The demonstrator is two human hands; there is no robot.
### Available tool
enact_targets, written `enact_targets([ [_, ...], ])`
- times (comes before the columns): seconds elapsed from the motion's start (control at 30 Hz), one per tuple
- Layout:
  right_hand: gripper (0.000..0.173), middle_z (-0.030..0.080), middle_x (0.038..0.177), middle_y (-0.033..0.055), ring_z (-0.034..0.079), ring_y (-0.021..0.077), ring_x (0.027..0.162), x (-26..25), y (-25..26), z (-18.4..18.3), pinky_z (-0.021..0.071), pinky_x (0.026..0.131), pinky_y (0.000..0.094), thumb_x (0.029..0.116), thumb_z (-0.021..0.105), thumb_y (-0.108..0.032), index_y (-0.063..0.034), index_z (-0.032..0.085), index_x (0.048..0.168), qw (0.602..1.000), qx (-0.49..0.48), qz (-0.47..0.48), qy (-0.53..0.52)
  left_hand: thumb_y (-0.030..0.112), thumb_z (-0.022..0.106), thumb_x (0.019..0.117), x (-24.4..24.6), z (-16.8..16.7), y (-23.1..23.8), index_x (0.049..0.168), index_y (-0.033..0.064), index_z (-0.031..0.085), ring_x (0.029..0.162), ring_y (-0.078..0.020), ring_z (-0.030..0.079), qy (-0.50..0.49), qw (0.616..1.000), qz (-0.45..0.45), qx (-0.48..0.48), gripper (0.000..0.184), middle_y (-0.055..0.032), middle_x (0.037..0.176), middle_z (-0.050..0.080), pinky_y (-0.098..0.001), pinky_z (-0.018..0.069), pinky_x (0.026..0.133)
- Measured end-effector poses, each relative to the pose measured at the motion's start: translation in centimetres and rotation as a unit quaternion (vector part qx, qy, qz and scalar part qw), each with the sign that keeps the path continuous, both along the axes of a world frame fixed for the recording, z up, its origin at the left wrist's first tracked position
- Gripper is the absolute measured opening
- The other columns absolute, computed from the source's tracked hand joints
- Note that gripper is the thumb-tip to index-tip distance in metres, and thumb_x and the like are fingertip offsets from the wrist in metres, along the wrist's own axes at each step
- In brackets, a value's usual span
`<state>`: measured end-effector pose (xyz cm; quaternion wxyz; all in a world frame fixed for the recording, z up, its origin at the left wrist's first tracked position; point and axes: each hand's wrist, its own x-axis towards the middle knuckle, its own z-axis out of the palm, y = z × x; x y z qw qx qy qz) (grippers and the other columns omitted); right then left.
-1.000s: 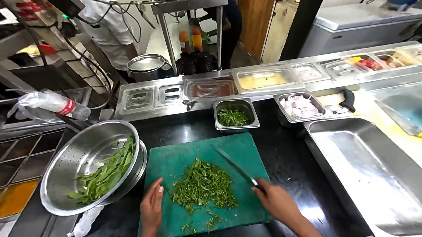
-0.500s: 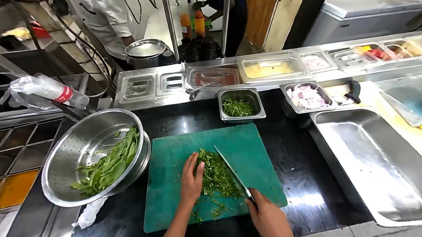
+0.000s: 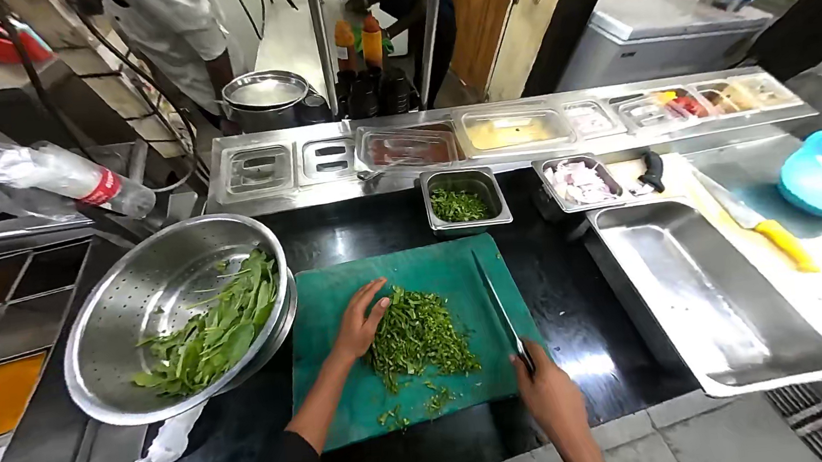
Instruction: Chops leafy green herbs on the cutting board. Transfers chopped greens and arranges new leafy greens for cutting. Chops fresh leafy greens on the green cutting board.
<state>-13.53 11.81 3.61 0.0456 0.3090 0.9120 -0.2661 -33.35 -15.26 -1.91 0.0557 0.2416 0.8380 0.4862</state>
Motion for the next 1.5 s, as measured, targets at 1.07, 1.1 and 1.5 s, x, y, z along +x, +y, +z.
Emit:
enact_targets([
  [1.07,0.035,0.073,0.118,0.0146,0.069,0.0109,0.108,-11.3,-15.7,-4.6,0.0544,0.097,0.0252,0.1059,0.044,-0.010,0.0078,0.071,0.118,0.770,-0.463,-0.162,0.408,0.014,0.044,0.1030,7.4,-0.2,7.0,0.126,-0.0054,0.067,0.130,-0.0203,0.058,-0.097,0.939,0.202,0.259,0.038,-0.0182,0.134,0.064,-0.0340,0.0443,0.113],
  [1.1,0.033,0.074,0.115,0.0140,0.070,0.0112,0.105,-11.4,-15.2,-4.2,0.0554,0.095,0.0255,0.1063,0.045,-0.010,0.0077,0.072,0.116,0.745,-0.502,-0.188,0.397,0.012,0.044,0.1020,7.4,0.1,7.5,0.123,-0.0066,0.068,0.128,-0.0198,0.059,-0.100,0.931,0.214,0.279,0.037,-0.0184,0.131,0.066,-0.0329,0.0455,0.111],
  [1.5,0.030,0.074,0.092,0.0021,0.070,0.0071,0.085,-28.1,1.7,7.1,0.0595,0.078,0.0272,0.1071,0.049,-0.019,-0.0033,0.074,0.106,0.708,-0.491,-0.101,0.498,0.013,0.045,0.1056,-9.9,10.9,24.4,0.120,-0.0022,0.069,0.125,-0.0183,0.059,0.059,0.917,0.137,0.370,0.032,-0.0138,0.126,0.066,-0.0359,0.0463,0.110],
])
